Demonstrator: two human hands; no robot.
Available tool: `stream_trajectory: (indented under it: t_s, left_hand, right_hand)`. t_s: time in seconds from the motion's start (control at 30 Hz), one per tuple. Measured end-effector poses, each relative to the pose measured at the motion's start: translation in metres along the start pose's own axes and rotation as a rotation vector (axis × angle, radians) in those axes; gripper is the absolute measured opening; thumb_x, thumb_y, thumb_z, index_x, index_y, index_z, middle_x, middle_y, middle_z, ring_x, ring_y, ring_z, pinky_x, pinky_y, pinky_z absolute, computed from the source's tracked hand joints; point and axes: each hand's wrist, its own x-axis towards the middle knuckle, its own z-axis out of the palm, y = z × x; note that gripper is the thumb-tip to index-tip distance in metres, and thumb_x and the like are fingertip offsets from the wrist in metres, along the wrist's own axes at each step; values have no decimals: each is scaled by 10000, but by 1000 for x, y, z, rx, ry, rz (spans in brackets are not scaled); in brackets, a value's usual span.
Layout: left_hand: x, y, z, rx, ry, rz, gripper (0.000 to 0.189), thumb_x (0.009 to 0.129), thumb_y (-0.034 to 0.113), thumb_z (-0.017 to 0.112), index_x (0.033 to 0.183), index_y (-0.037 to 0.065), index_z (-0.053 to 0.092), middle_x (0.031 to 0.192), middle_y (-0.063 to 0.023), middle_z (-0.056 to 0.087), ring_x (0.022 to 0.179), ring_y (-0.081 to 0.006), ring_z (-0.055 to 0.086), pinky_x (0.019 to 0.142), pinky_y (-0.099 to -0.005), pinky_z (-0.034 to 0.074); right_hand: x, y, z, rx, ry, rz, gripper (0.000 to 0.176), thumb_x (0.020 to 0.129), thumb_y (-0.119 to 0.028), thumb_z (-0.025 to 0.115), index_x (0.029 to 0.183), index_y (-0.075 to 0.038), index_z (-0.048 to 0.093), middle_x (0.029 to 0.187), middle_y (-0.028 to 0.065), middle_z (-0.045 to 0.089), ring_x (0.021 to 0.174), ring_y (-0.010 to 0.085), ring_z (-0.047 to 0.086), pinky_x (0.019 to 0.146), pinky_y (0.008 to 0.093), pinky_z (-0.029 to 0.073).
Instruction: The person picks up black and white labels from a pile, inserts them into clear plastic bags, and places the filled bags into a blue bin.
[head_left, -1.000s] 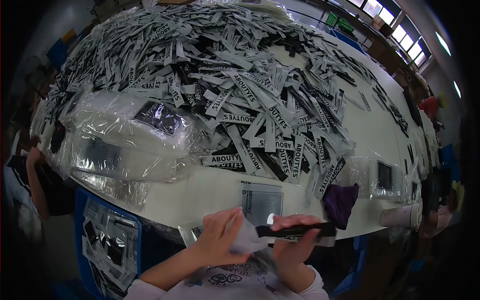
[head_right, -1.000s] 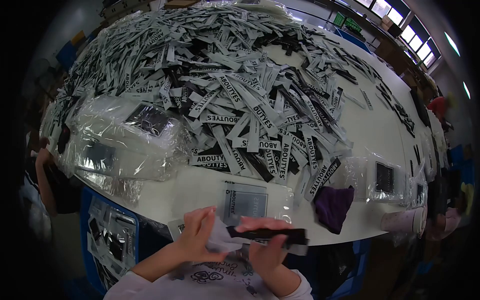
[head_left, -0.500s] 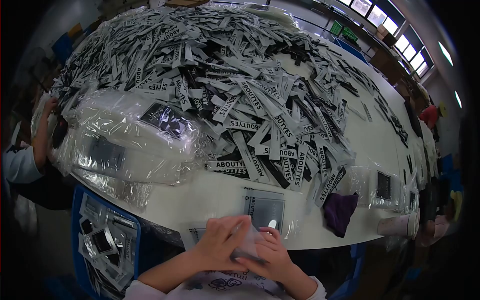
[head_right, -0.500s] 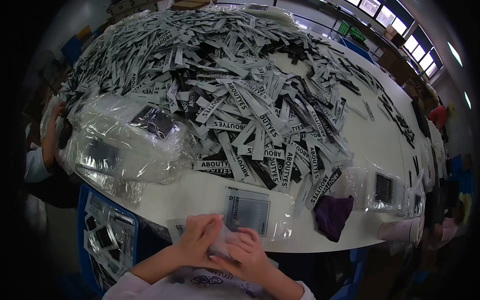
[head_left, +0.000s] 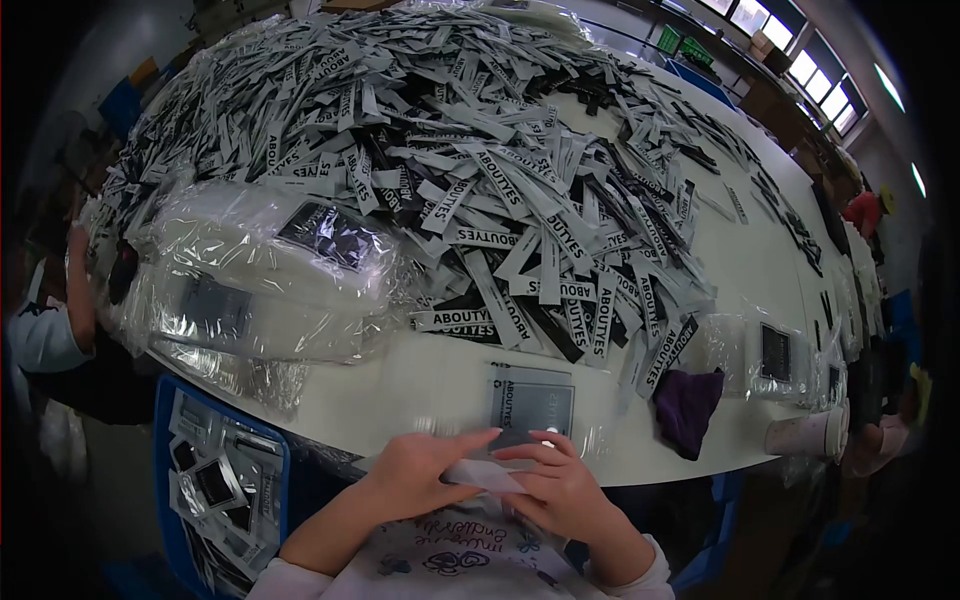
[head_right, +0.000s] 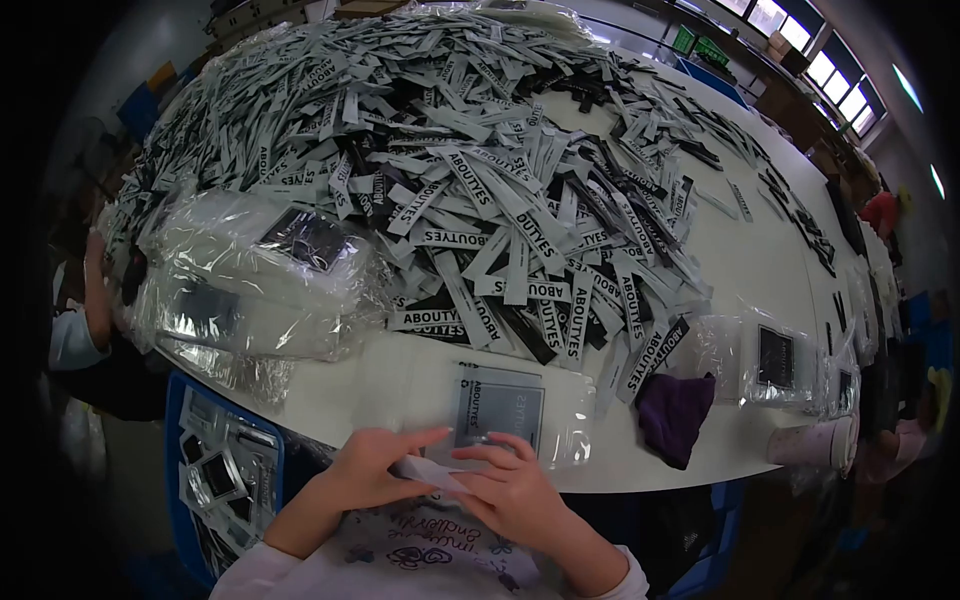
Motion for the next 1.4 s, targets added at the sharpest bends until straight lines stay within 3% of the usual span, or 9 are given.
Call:
stream_trajectory:
  t_s: [0.13, 0.27, 0.63, 0.83, 0.87, 0.97, 1.1, 1.17, 1.4]
  left_hand:
    - [-6, -2, 18, -340, 220, -105, 453, 701, 217, 727, 1112, 91, 585, 755, -75, 635, 573, -176, 590, 550, -256, 478]
    - [-5, -3, 17, -705, 159, -85, 314, 691, 120, 729, 986, 47, 649, 769, -76, 642, 605, -155, 587, 547, -234, 461]
    - [-94, -28, -37, -417, 563, 60, 204, 780, 56, 522, 931, -15, 637, 828, -152, 644, 651, -230, 561, 683, -352, 423]
    - [-219, -21, -100, 645, 571, -680, 219, 789, 77, 556, 986, -1, 610, 787, -106, 595, 712, -259, 524, 706, -351, 354]
    - [-222, -24, -108, 509, 293, -1233, 334, 759, 116, 613, 1077, 19, 574, 946, -121, 596, 846, -291, 533, 828, -366, 342]
    - [-246, -53, -51, 773, 269, -1244, 469, 724, 106, 650, 1167, 33, 515, 1141, -148, 528, 1039, -307, 484, 931, -390, 323]
    - [-165, -43, -28, 469, 500, -851, 514, 675, 70, 681, 1163, 51, 522, 1173, -153, 512, 1085, -303, 476, 919, -398, 379]
    - [-125, -40, -18, 305, 407, -282, 419, 674, 81, 689, 1076, 53, 575, 1053, -114, 583, 974, -283, 556, 818, -368, 457]
    - [23, 5, 53, 281, 108, 302, 437, 726, 194, 648, 1126, 62, 532, 1210, -110, 493, 1140, -251, 459, 936, -389, 372]
  right_hand:
    - [19, -25, 2, 200, 582, 267, 182, 674, -37, 701, 842, -22, 634, 831, 82, 645, 869, 200, 596, 801, 336, 445]
    - [-1, -15, 0, 580, 187, 669, 160, 679, -6, 694, 832, -11, 645, 823, 100, 643, 733, 186, 612, 758, 309, 461]
    - [67, 38, -17, 159, 155, -151, 329, 696, -39, 636, 1021, -62, 588, 1005, 74, 598, 897, 253, 565, 782, 343, 444]
    - [104, 117, -50, -635, 206, -49, 307, 684, -22, 585, 982, -96, 589, 1155, 9, 534, 1088, 219, 474, 897, 364, 378]
    - [107, 122, -53, -631, 206, -53, 307, 684, -22, 585, 982, -96, 589, 1155, 9, 534, 1088, 219, 474, 897, 364, 378]
    - [116, 126, -56, -533, 317, -407, 271, 698, -34, 597, 965, -55, 553, 1116, 54, 557, 1001, 251, 539, 853, 363, 434]
    - [99, 116, -53, -91, 675, -280, 195, 710, -46, 624, 865, -45, 504, 944, 132, 605, 763, 245, 621, 626, 334, 510]
    - [82, 86, -54, -260, 373, 324, 188, 747, -122, 635, 845, -37, 499, 887, 126, 607, 713, 260, 619, 557, 324, 498]
    - [59, 113, -31, -668, 29, 346, 289, 747, -254, 599, 932, -35, 568, 829, 127, 601, 781, 290, 590, 654, 377, 472]
